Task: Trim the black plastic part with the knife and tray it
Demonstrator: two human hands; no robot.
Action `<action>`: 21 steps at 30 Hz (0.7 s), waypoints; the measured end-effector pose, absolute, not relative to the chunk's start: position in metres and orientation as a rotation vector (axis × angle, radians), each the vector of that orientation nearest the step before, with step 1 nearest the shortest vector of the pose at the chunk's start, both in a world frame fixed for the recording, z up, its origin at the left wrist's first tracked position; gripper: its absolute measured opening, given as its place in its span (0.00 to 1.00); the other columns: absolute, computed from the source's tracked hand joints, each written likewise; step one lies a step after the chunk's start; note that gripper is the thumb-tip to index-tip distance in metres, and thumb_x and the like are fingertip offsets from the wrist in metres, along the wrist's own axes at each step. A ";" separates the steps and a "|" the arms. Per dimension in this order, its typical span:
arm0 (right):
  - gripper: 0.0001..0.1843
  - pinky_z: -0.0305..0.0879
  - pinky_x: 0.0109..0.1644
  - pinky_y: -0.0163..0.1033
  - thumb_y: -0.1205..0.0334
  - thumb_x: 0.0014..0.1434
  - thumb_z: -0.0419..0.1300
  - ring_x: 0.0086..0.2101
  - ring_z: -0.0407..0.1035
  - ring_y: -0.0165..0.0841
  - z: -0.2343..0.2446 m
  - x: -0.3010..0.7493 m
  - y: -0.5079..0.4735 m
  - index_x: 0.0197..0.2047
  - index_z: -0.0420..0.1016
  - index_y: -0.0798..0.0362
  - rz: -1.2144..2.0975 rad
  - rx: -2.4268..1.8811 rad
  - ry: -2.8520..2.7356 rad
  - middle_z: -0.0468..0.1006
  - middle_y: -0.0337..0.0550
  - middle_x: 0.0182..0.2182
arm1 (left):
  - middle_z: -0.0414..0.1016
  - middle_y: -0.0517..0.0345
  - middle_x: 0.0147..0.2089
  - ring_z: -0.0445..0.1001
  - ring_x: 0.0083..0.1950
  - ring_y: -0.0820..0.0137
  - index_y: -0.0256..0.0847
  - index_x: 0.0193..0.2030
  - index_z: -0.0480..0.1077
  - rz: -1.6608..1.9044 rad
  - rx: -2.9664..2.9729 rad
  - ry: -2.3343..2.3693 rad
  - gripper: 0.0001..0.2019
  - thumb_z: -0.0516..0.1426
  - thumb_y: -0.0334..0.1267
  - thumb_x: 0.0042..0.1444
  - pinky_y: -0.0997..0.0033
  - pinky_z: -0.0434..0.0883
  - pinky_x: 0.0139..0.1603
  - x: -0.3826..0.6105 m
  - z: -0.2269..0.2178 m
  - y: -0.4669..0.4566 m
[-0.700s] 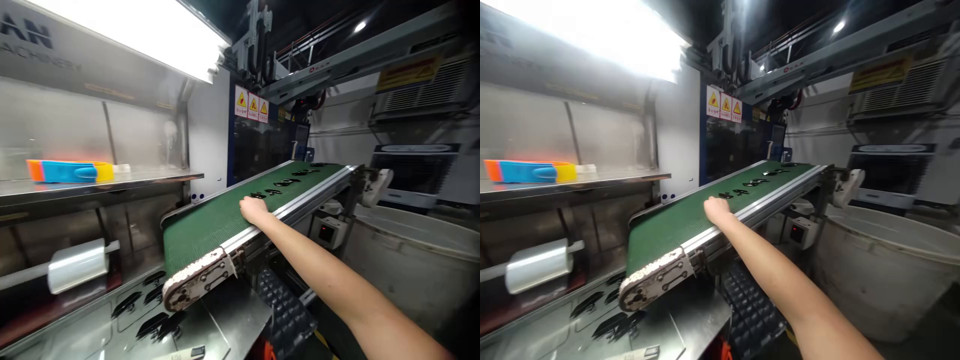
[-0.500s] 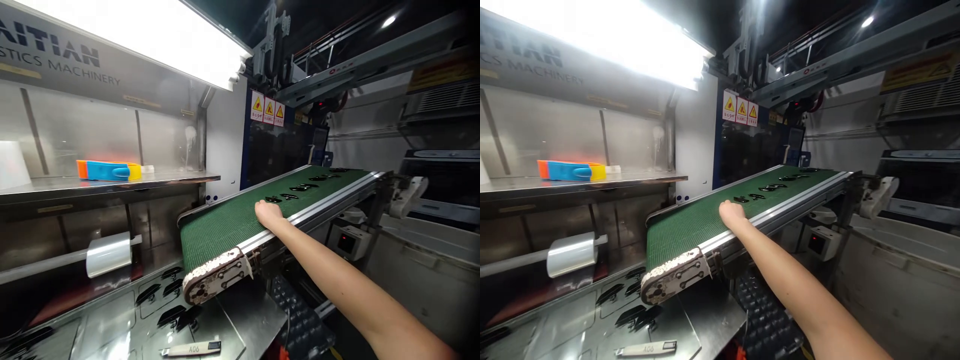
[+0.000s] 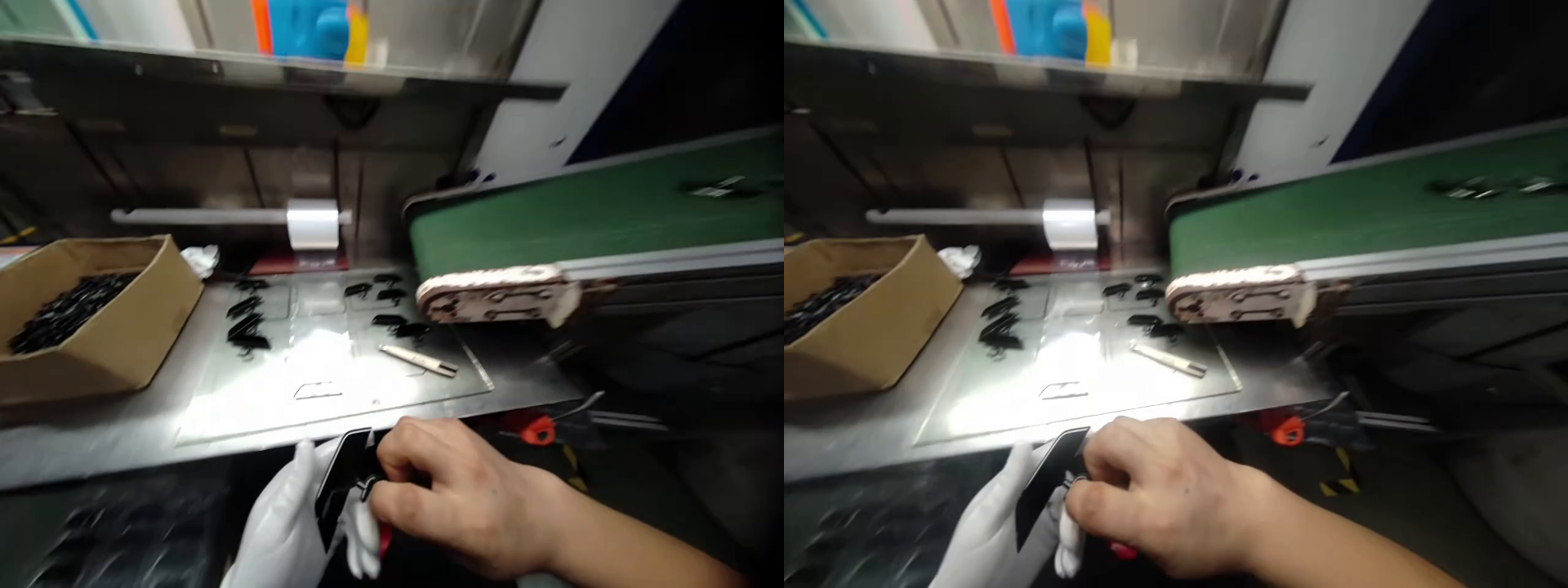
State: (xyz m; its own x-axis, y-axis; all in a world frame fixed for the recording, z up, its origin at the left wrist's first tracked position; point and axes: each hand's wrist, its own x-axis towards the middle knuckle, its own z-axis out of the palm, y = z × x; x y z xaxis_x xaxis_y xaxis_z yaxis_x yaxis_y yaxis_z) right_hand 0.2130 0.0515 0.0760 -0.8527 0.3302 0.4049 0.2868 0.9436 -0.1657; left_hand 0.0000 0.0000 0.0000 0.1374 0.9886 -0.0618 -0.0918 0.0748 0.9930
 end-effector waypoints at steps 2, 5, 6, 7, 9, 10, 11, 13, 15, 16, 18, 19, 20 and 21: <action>0.15 0.57 0.34 0.35 0.62 0.75 0.47 0.32 0.60 0.30 0.060 0.206 0.051 0.43 0.74 0.50 0.235 -0.412 -2.686 0.69 0.38 0.34 | 0.74 0.55 0.16 0.70 0.15 0.69 0.38 0.44 0.81 1.111 0.796 0.717 0.34 0.38 0.57 0.71 0.73 0.66 0.15 0.004 -0.014 -0.006; 0.14 0.57 0.34 0.34 0.63 0.75 0.47 0.32 0.61 0.29 0.036 0.206 0.053 0.44 0.74 0.50 0.333 -0.402 -2.672 0.69 0.38 0.36 | 0.78 0.53 0.20 0.75 0.16 0.69 0.35 0.61 0.73 1.162 0.548 0.429 0.28 0.41 0.51 0.73 0.79 0.65 0.15 0.009 -0.033 -0.017; 0.14 0.58 0.34 0.35 0.65 0.74 0.47 0.33 0.62 0.29 0.027 0.208 0.052 0.46 0.74 0.50 0.368 -0.412 -2.657 0.69 0.39 0.37 | 0.79 0.53 0.21 0.76 0.17 0.68 0.35 0.64 0.70 1.176 0.532 0.394 0.27 0.42 0.48 0.74 0.79 0.67 0.16 0.010 -0.037 -0.021; 0.12 0.59 0.35 0.35 0.67 0.73 0.48 0.34 0.63 0.30 0.017 0.209 0.049 0.48 0.73 0.50 0.409 -0.424 -2.627 0.70 0.40 0.38 | 0.79 0.53 0.22 0.77 0.18 0.68 0.34 0.66 0.69 1.186 0.525 0.372 0.26 0.42 0.47 0.74 0.78 0.68 0.17 0.011 -0.040 -0.024; 0.12 0.62 0.38 0.36 0.71 0.70 0.51 0.38 0.66 0.31 -0.003 0.211 0.041 0.52 0.70 0.50 0.530 -0.483 -2.510 0.70 0.42 0.41 | 0.79 0.53 0.22 0.75 0.17 0.70 0.33 0.66 0.69 1.212 0.501 0.370 0.26 0.42 0.46 0.74 0.79 0.68 0.17 0.014 -0.045 -0.028; 0.13 0.64 0.39 0.36 0.72 0.69 0.53 0.39 0.67 0.31 -0.012 0.211 0.035 0.53 0.68 0.50 0.612 -0.524 -2.424 0.70 0.43 0.43 | 0.79 0.54 0.23 0.75 0.17 0.71 0.33 0.65 0.69 1.220 0.480 0.389 0.25 0.42 0.45 0.74 0.79 0.67 0.17 0.015 -0.046 -0.029; 0.14 0.65 0.40 0.36 0.72 0.68 0.55 0.40 0.67 0.32 -0.021 0.211 0.030 0.54 0.66 0.49 0.704 -0.574 -2.316 0.70 0.44 0.43 | 0.79 0.54 0.23 0.74 0.17 0.72 0.32 0.65 0.69 1.226 0.457 0.413 0.25 0.43 0.45 0.74 0.79 0.67 0.17 0.017 -0.047 -0.029; 0.12 0.68 0.41 0.38 0.69 0.68 0.57 0.40 0.68 0.32 -0.034 0.208 0.019 0.53 0.65 0.48 0.902 -0.715 -2.049 0.70 0.44 0.44 | 0.78 0.55 0.23 0.74 0.17 0.73 0.32 0.65 0.69 1.220 0.417 0.473 0.24 0.44 0.44 0.74 0.79 0.67 0.18 0.020 -0.047 -0.028; 0.06 0.68 0.41 0.38 0.62 0.71 0.55 0.38 0.68 0.32 -0.041 0.202 0.011 0.50 0.67 0.48 1.130 -0.877 -1.777 0.71 0.43 0.42 | 0.78 0.55 0.23 0.74 0.19 0.72 0.34 0.65 0.70 1.184 0.389 0.531 0.24 0.45 0.44 0.73 0.78 0.67 0.20 0.021 -0.047 -0.026; 0.07 0.68 0.40 0.38 0.58 0.73 0.53 0.37 0.68 0.31 -0.043 0.198 0.007 0.49 0.69 0.48 1.258 -0.947 -1.655 0.72 0.42 0.40 | 0.78 0.55 0.24 0.75 0.19 0.72 0.35 0.65 0.70 1.164 0.379 0.556 0.24 0.45 0.46 0.73 0.77 0.67 0.21 0.021 -0.046 -0.025; 0.14 0.65 0.35 0.34 0.51 0.74 0.52 0.33 0.66 0.29 -0.045 0.192 0.004 0.45 0.72 0.50 1.524 -1.017 -1.455 0.72 0.39 0.35 | 0.78 0.55 0.24 0.75 0.21 0.71 0.36 0.65 0.70 1.136 0.366 0.586 0.24 0.46 0.47 0.73 0.76 0.67 0.22 0.022 -0.046 -0.023; 0.16 0.63 0.33 0.33 0.48 0.74 0.52 0.31 0.65 0.27 -0.045 0.189 0.003 0.43 0.73 0.51 1.641 -1.014 -1.370 0.72 0.38 0.32 | 0.78 0.55 0.24 0.75 0.21 0.71 0.36 0.65 0.70 1.129 0.368 0.591 0.24 0.46 0.48 0.73 0.76 0.67 0.22 0.022 -0.046 -0.022; 0.18 0.62 0.32 0.32 0.46 0.73 0.54 0.30 0.63 0.26 -0.046 0.187 0.002 0.42 0.73 0.52 1.731 -1.002 -1.287 0.71 0.37 0.30 | 0.78 0.55 0.24 0.75 0.21 0.71 0.36 0.66 0.70 1.127 0.375 0.597 0.25 0.46 0.48 0.73 0.76 0.68 0.23 0.023 -0.047 -0.021; 0.18 0.61 0.32 0.31 0.46 0.72 0.56 0.29 0.62 0.25 -0.046 0.186 0.002 0.41 0.73 0.52 1.794 -0.992 -1.211 0.70 0.35 0.29 | 0.78 0.55 0.24 0.75 0.21 0.72 0.35 0.66 0.69 1.125 0.382 0.601 0.25 0.46 0.48 0.73 0.76 0.68 0.24 0.024 -0.048 -0.021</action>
